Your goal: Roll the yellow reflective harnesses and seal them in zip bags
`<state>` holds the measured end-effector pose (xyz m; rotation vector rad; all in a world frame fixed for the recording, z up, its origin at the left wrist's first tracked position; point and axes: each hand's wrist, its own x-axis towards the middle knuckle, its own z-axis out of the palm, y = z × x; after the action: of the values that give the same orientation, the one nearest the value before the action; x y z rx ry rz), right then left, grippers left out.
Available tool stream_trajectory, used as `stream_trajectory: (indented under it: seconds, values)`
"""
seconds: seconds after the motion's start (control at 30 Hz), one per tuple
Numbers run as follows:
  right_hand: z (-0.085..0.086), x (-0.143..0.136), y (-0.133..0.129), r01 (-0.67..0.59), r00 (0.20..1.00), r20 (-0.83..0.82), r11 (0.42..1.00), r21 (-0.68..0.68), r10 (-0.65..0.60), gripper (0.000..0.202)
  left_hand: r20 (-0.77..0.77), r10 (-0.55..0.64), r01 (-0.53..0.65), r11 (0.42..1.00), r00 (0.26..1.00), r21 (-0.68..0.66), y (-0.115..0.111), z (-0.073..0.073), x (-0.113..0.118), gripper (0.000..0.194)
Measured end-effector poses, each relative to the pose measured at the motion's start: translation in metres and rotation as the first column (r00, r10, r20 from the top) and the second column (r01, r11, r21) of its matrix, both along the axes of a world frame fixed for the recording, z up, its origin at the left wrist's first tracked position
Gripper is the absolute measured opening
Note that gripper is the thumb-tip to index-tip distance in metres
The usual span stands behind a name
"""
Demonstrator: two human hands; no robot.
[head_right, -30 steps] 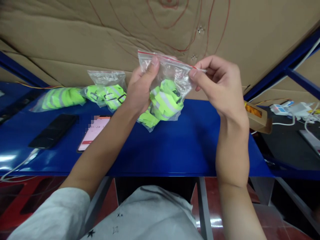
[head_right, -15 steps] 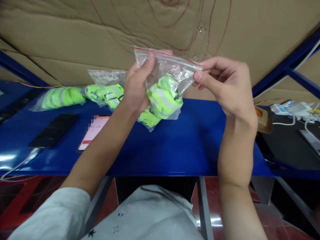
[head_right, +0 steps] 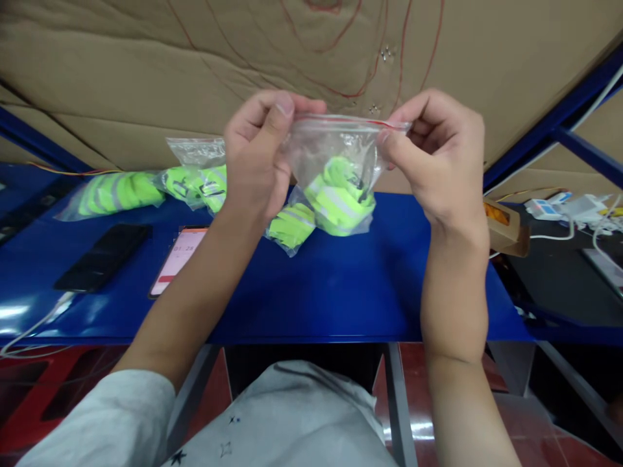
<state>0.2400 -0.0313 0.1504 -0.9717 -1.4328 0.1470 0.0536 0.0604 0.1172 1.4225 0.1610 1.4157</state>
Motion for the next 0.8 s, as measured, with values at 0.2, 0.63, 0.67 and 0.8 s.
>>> stream_trajectory:
  seconds: [0.2, 0.63, 0.67, 0.8]
  values:
    - [-0.005, 0.007, 0.012, 0.092, 0.994, -0.056, 0.996, -0.008, -0.092, 0.021, -0.2, -0.157, 0.133, 0.983, 0.967, -0.128, 0.02, -0.002, -0.013, 0.018]
    - [-0.004, 0.015, 0.019, -0.006, 0.989, -0.146, 0.999, 0.047, 0.013, 0.029, -0.16, -0.128, 0.139, 0.988, 0.979, 0.063, 0.021, 0.002, -0.019, 0.007]
    - [-0.004, 0.015, 0.019, -0.012, 0.99, -0.14, 0.999, 0.047, 0.019, 0.029, -0.146, -0.106, 0.12, 0.989, 0.984, 0.088, 0.02, 0.002, -0.019, 0.01]
    - [-0.004, 0.015, 0.016, -0.032, 0.99, -0.135, 0.999, 0.037, 0.037, 0.025, -0.137, -0.026, 0.045, 0.99, 0.99, 0.131, 0.017, 0.002, -0.018, 0.02]
